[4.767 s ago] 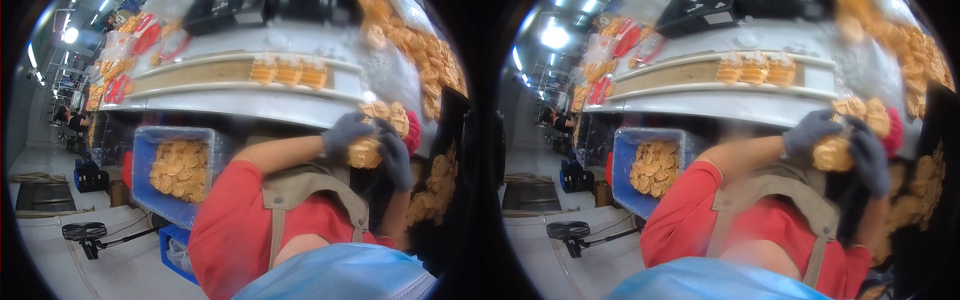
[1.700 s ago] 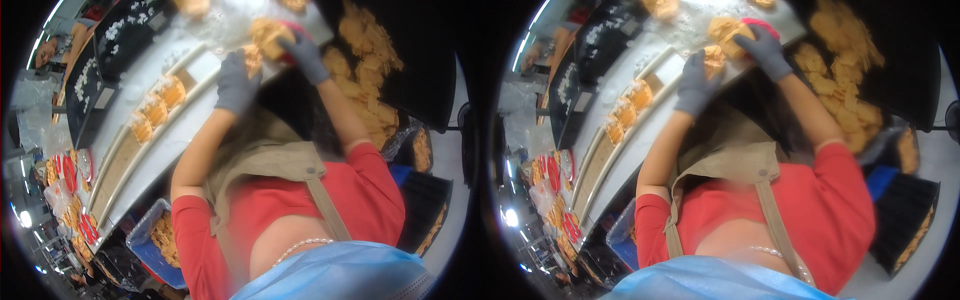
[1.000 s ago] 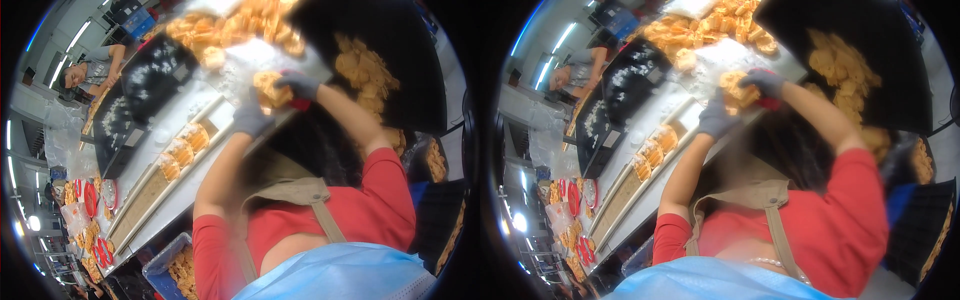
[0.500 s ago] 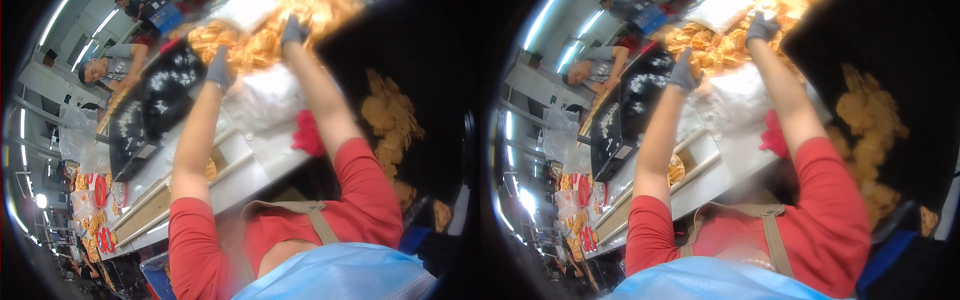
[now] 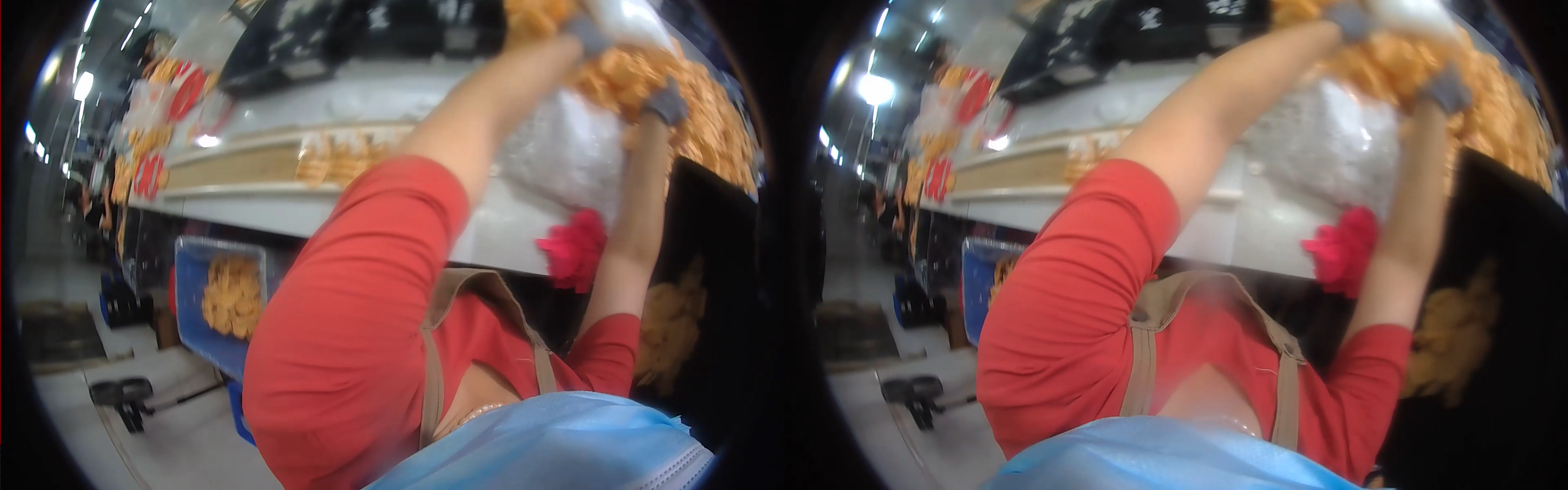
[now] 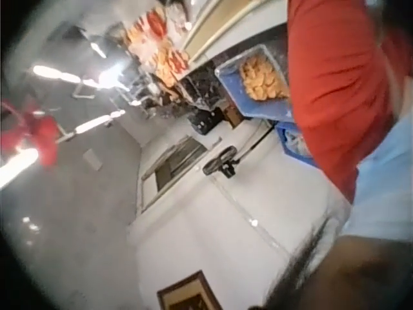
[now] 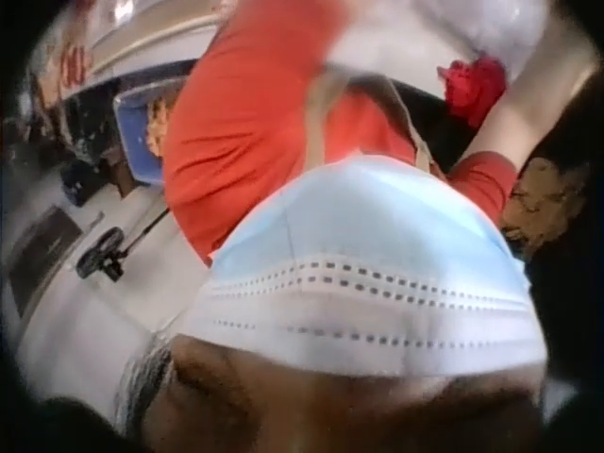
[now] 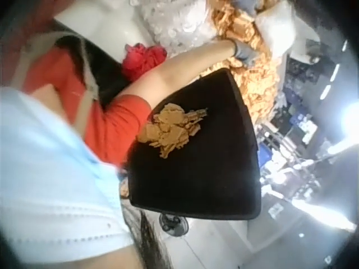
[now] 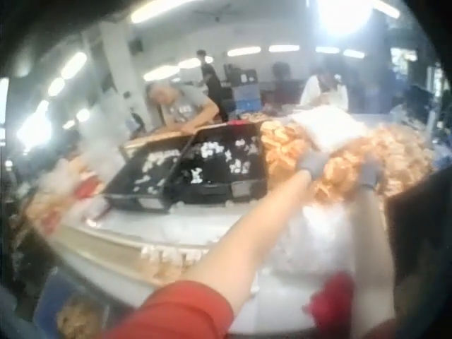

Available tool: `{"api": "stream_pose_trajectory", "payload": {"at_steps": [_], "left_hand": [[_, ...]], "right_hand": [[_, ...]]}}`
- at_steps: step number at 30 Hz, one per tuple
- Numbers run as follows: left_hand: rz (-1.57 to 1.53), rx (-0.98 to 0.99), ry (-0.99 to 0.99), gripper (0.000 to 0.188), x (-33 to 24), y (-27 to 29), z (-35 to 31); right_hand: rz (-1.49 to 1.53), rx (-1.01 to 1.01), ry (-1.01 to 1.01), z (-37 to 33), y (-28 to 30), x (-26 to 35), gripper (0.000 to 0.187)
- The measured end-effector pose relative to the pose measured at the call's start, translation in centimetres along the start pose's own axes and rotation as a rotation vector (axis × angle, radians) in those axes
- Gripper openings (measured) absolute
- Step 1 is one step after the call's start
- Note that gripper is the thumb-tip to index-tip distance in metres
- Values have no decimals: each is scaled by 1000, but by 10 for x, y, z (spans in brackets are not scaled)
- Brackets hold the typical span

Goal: The person places waffle-like snacks into plastic trays and applies decorative stickers to them by hand.

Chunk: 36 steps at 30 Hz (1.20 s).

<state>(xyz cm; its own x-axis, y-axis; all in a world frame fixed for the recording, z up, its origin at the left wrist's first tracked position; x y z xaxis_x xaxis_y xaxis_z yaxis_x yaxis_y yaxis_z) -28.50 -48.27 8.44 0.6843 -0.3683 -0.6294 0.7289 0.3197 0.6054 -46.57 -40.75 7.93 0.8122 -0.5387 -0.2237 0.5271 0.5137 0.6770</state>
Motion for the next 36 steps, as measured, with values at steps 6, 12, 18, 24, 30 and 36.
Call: {"api": "stream_pose_trajectory", "payload": {"at_steps": [6,12,18,24,30,36], "left_hand": [[-280,-20,-267,39,-31,107,-112],[-267,-293,-61,28,136,331,-215],[453,-98,192,56,244,407,-282],[846,303,-712,27,302,382,-307],[-341,138,521,48,325,396,-342],[-458,317,622,45,281,417,-352]], "right_hand": [[671,-310,-58,-30,27,-99,34],[2272,142,-540,-118,136,-72,28],[2002,363,-821,-248,192,-88,26],[1611,166,-477,-370,253,-97,17],[1285,404,-867,-490,311,-184,24],[1110,282,-1076,-547,334,-269,29]]}}
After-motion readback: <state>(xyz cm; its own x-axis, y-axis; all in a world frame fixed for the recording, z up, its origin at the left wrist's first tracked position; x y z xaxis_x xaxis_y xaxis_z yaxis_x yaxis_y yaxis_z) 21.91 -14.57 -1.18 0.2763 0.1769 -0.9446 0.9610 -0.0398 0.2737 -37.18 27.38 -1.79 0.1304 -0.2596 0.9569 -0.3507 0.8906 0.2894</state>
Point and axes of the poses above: each hand's wrist, its own z-axis towards the middle knuckle, its own y-axis out of the back of the hand, x = y × z, the point moved 5 cm from there along z, towards the middle knuckle, and after that the axes turned 12 degrees about -x, right-handed, at the moved point
